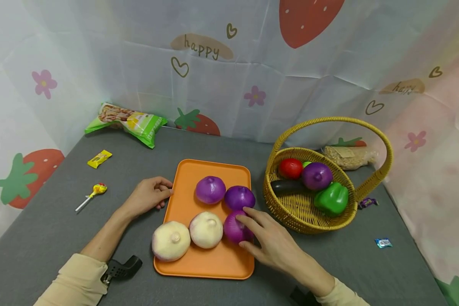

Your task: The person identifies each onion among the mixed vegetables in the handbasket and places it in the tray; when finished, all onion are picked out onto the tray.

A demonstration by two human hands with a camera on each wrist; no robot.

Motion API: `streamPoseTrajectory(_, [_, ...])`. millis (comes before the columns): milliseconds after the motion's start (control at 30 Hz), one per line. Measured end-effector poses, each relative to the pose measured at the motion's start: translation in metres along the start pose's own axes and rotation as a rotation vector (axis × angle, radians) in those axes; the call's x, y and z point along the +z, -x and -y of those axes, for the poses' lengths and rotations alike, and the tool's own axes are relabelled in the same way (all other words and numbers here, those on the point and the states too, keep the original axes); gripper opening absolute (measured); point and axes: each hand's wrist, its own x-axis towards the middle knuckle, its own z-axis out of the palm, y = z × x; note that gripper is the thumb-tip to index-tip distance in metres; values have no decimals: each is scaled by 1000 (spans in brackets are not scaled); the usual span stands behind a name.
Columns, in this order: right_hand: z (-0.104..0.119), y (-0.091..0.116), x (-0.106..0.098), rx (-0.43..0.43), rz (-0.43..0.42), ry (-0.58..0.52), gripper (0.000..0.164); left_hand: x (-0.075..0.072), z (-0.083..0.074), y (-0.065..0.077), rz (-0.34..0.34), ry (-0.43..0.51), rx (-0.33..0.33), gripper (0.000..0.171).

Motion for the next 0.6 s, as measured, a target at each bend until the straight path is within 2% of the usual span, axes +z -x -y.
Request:
streamPoseTrajectory(400, [-1,-5,2,-6,-26,19,57,0,1,-1,5,11,3,31])
streamPoseTrajectory(600, [-1,-5,2,13,-4,-9,59,0,0,0,4,-1,-4,31])
